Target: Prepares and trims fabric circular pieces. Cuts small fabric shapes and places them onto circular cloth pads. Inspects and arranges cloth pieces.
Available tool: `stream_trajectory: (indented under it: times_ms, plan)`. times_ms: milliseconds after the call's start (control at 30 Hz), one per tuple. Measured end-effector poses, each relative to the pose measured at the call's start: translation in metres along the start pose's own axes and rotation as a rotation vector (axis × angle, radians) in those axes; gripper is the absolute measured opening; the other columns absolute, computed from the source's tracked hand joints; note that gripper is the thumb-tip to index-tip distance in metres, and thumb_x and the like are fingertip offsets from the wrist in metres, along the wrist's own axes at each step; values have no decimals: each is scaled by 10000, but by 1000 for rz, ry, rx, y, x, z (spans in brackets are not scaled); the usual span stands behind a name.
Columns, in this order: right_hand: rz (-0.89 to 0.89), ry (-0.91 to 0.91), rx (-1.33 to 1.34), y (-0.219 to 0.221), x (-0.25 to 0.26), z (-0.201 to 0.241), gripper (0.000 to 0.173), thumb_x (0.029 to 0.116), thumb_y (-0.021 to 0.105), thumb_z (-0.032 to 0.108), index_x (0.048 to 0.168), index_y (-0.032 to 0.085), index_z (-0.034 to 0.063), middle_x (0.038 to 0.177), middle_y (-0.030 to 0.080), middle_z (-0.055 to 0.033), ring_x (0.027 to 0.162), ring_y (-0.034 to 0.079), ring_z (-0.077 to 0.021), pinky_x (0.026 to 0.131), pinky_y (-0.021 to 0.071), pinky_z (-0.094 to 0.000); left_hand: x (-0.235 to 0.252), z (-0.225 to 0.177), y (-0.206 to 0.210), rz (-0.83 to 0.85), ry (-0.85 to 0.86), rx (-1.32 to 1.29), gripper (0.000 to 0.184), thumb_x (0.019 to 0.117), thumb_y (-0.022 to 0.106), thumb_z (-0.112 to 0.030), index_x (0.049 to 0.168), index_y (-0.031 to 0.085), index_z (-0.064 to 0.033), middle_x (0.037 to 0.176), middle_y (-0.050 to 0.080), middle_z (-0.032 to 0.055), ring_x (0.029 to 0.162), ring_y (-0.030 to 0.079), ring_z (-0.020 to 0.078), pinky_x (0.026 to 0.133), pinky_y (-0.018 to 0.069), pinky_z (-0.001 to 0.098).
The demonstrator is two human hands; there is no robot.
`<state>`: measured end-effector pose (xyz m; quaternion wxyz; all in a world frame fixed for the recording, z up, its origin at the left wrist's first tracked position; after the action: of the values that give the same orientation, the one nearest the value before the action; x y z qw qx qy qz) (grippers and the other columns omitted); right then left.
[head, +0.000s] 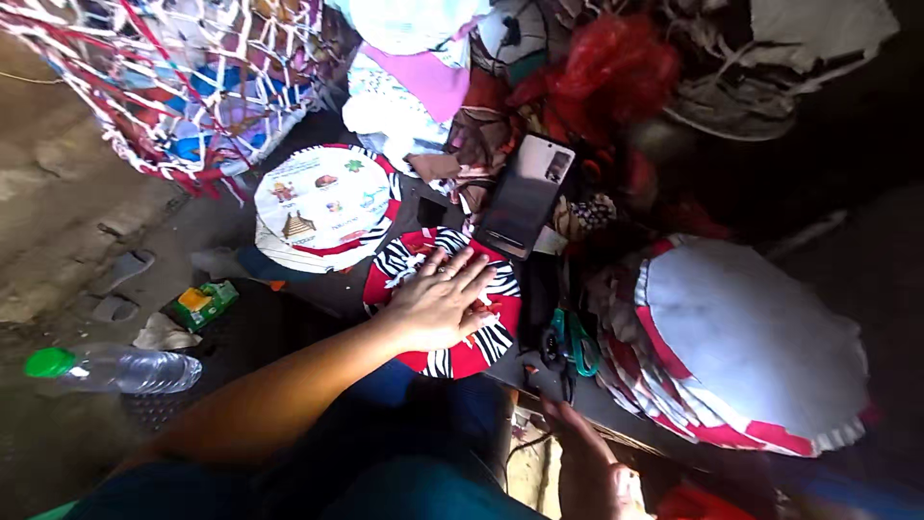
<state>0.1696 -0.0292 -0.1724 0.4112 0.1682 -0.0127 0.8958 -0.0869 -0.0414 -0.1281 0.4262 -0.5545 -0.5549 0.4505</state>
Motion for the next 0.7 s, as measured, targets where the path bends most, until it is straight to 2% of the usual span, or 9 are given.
stream_trajectory:
  times_ms: [133,200,267,333,400,467,533,633,700]
  plan:
    - [-43,-55,-49,4,-3,6,639,1010,277,684,1327,691,313,1324,689,110,1285,600,-80,1116,458,-301,-3,0,-8,-44,11,-176,699,1087,270,-525,1627,263,-81,1689,245,112,1584,126,270,1269,15,535]
    - [-66,-103,-126,9,-5,9,654,1024,265,669,1339,684,277,1325,689,98,1286,597,-75,1123,451,-302,-13,1,-31,-181,49,-376,658,1077,327,-431,1606,304,-41,1673,282,128,1570,193,263,1269,69,539]
    - [-83,-171,-319,16,-7,12,677,1063,203,617,1358,660,214,1347,677,69,1306,576,-68,1138,437,-305,-26,16,-57,-329,80,-470,661,1081,257,-448,1586,350,-32,1658,327,102,1556,242,227,1269,121,516]
    - [-87,-212,-532,31,0,18,706,1093,205,546,1334,642,47,1355,667,-61,1329,559,-116,1145,423,-316,-32,41,-68,-361,60,-426,685,1096,145,-476,1592,343,-47,1663,319,86,1565,215,210,1282,122,464]
    - [-51,-191,-791,57,24,22,682,1104,247,457,1351,598,-74,1382,623,-210,1356,548,-259,1150,400,-396,-33,61,-61,-314,0,-233,635,1101,155,-390,1601,307,-28,1670,290,129,1570,195,280,1273,113,502]
    - [8,-138,-1022,87,57,19,615,1079,321,386,1411,549,-79,1437,565,-253,1383,509,-388,1147,394,-513,-32,67,-43,-241,-45,-91,592,1103,268,-329,1583,319,13,1657,290,191,1558,213,349,1255,132,566]
    - [67,-97,-1157,110,90,7,614,1071,354,384,1476,484,-59,1521,484,-248,1445,419,-426,1182,324,-578,-28,64,-26,-164,-93,-46,603,1101,317,-344,1583,313,19,1664,253,214,1564,187,355,1253,119,577]
    - [170,63,-1254,132,127,-11,653,1083,345,396,1587,309,-17,1641,302,-229,1546,227,-394,1243,159,-593,-25,59,-16,-71,-93,-83,592,1097,381,-324,1578,329,16,1666,219,244,1569,148,370,1252,92,593]
    - [239,174,-1303,139,144,-15,659,1091,286,418,1617,248,22,1674,247,-181,1569,171,-346,1252,91,-594,-23,55,-18,-18,-74,-73,579,1093,352,-275,1592,295,13,1672,207,234,1572,146,358,1261,68,565]
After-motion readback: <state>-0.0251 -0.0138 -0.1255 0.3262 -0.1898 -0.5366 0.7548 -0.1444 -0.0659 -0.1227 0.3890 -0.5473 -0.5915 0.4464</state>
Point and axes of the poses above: each hand's wrist, its own x-axis towards the middle knuckle, its own y-axis out of the palm, z = x × y, the point moved 5 cm from there along x, towards the middle knuckle
